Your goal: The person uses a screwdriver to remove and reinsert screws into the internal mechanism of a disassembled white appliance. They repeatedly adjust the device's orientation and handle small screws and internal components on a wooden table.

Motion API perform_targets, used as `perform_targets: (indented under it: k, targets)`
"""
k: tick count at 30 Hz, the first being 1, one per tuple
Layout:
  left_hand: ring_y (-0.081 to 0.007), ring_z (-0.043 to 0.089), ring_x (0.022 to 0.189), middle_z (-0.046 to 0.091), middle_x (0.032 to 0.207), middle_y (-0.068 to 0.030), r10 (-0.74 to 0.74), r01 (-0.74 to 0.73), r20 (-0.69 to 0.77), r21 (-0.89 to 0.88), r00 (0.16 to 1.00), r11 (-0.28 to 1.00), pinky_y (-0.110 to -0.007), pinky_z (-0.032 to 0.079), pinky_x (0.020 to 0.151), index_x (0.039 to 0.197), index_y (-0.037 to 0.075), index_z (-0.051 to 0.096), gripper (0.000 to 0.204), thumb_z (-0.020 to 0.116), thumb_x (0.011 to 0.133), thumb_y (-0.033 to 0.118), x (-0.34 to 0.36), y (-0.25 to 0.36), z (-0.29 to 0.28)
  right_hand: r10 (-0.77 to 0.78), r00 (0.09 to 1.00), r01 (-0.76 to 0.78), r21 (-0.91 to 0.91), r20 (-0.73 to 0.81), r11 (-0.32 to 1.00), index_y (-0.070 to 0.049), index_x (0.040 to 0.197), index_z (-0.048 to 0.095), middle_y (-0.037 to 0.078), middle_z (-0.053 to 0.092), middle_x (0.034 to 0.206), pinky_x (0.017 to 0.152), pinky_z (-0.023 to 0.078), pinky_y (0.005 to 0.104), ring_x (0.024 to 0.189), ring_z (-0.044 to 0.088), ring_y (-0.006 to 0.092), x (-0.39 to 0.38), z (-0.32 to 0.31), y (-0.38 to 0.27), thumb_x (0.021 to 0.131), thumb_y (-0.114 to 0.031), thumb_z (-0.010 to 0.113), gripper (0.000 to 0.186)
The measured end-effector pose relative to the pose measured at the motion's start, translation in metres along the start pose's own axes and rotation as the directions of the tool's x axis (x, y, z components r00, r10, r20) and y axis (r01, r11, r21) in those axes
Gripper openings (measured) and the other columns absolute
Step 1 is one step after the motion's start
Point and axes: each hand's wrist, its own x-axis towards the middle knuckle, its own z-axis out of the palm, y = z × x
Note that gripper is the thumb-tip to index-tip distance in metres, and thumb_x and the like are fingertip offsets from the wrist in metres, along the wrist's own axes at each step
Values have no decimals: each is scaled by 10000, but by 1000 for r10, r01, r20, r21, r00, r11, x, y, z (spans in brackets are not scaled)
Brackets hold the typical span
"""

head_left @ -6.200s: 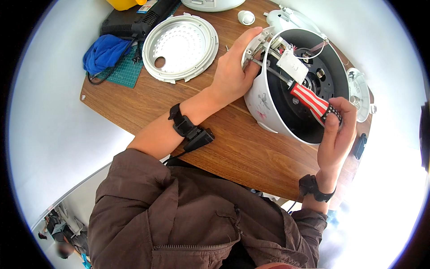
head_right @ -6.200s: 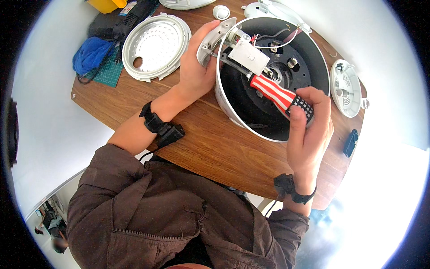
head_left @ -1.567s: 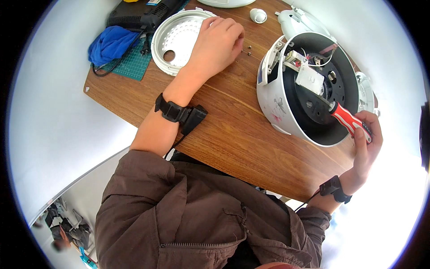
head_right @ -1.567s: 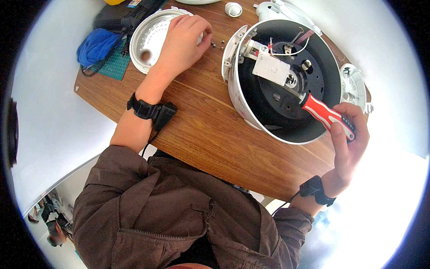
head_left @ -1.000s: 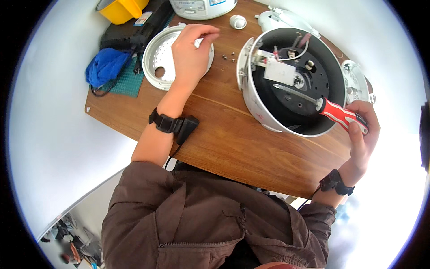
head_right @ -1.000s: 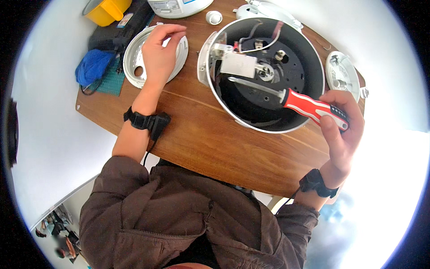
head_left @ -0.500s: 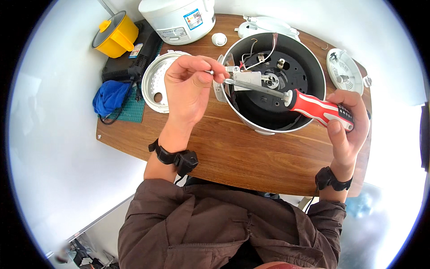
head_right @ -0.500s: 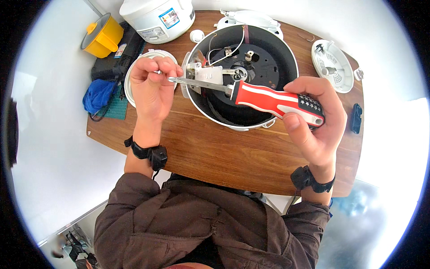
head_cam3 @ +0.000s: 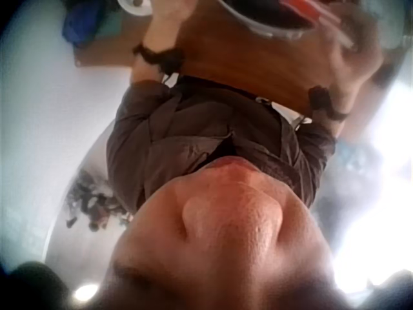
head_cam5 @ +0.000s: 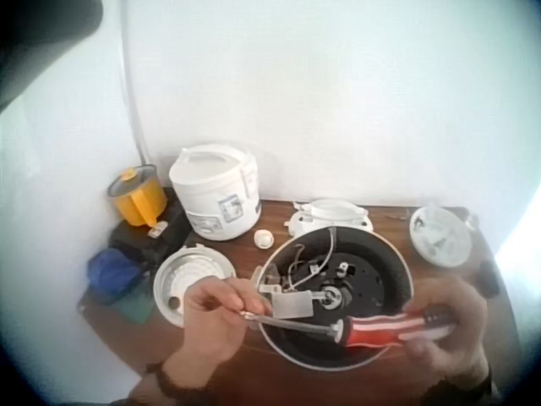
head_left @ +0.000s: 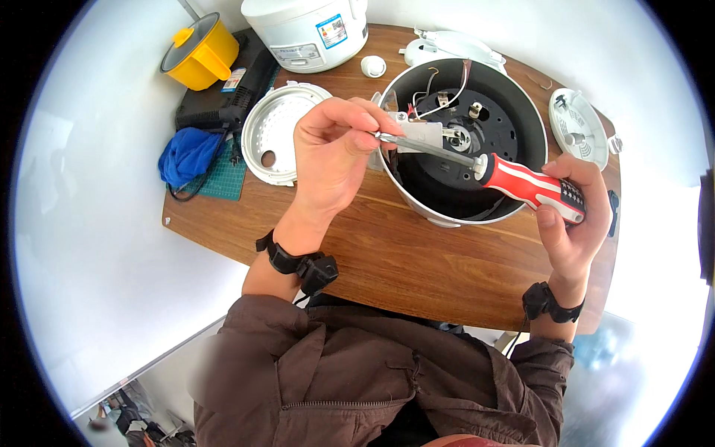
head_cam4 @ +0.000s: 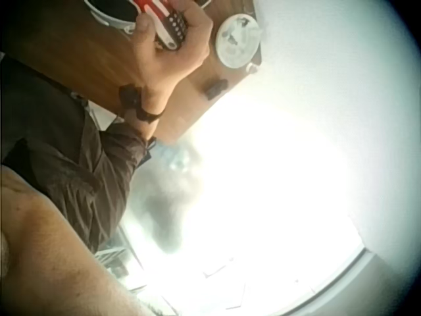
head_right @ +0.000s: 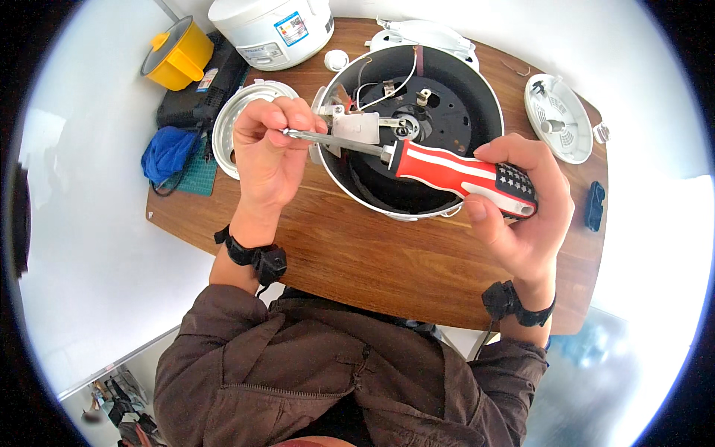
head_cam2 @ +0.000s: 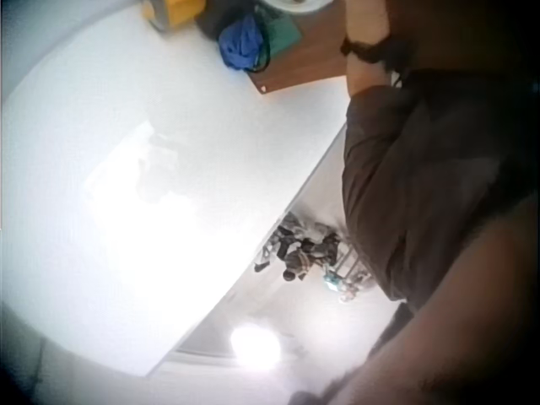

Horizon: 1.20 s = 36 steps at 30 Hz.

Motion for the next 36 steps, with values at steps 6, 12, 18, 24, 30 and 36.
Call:
perform_targets:
  k: [6, 12, 18, 24, 30, 36]
  targets:
    - [-240, 711, 927, 722, 968, -166, 128, -147, 103, 206, 986, 967, -326, 594, 800, 985, -13, 681, 140, 749, 863, -20, 7, 2, -4, 144, 990, -144, 96, 3, 985, 22, 1064, 617, 76, 655, 949, 759, 472, 245, 833, 597, 109, -1, 1, 0, 892, -453, 721, 515]
    - [-223, 709, 945, 721, 1018, -158, 99, -128, 140, 210, 985, 969, -320, 591, 821, 1038, -21, 680, 153, 728, 893, -11, 22, 14, 5, 243, 970, -237, 225, 2, 945, 6, 1092, 619, 27, 632, 920, 682, 422, 212, 742, 536, 56, -2, 5, 3, 916, -523, 674, 561]
    - [-272, 687, 1028, 705, 1065, -177, 4, -81, 244, 308, 970, 948, -420, 559, 944, 1139, -5, 654, 351, 782, 889, 205, 29, 28, 9, 257, 966, -238, 306, -21, 922, -2, 1112, 614, -11, 602, 848, 574, 336, 178, 634, 440, 12, -3, 10, 4, 915, -552, 666, 586]
    - [-274, 679, 1097, 707, 1152, -197, 8, -105, 188, 511, 982, 853, -406, 511, 993, 1247, -24, 618, 566, 605, 988, 479, 20, 33, -3, 242, 969, -219, 298, -43, 929, -14, 1130, 615, -12, 610, 819, 549, 334, 164, 623, 455, 5, -7, 10, 7, 916, -583, 660, 609]
    - [-307, 463, 1388, 497, 1485, -162, -151, -29, 193, 702, 970, 711, -463, 392, 1129, 1508, 68, 400, 1021, 565, 817, 802, 2, 1, -71, 189, 976, -156, 249, -112, 956, -20, 1140, 614, 18, 629, 878, 562, 353, 170, 659, 491, 28, -2, 1, 14, 941, -560, 644, 576]
    - [-347, 282, 1508, 310, 1619, -154, -279, 50, 227, 687, 933, 725, -509, 284, 1223, 1629, 160, 79, 1465, 968, 517, 504, -12, -20, -75, 264, 947, -213, 259, -185, 942, 8, 1177, 594, 30, 629, 908, 565, 347, 169, 713, 534, 61, -2, -6, 26, 938, -521, 659, 584]
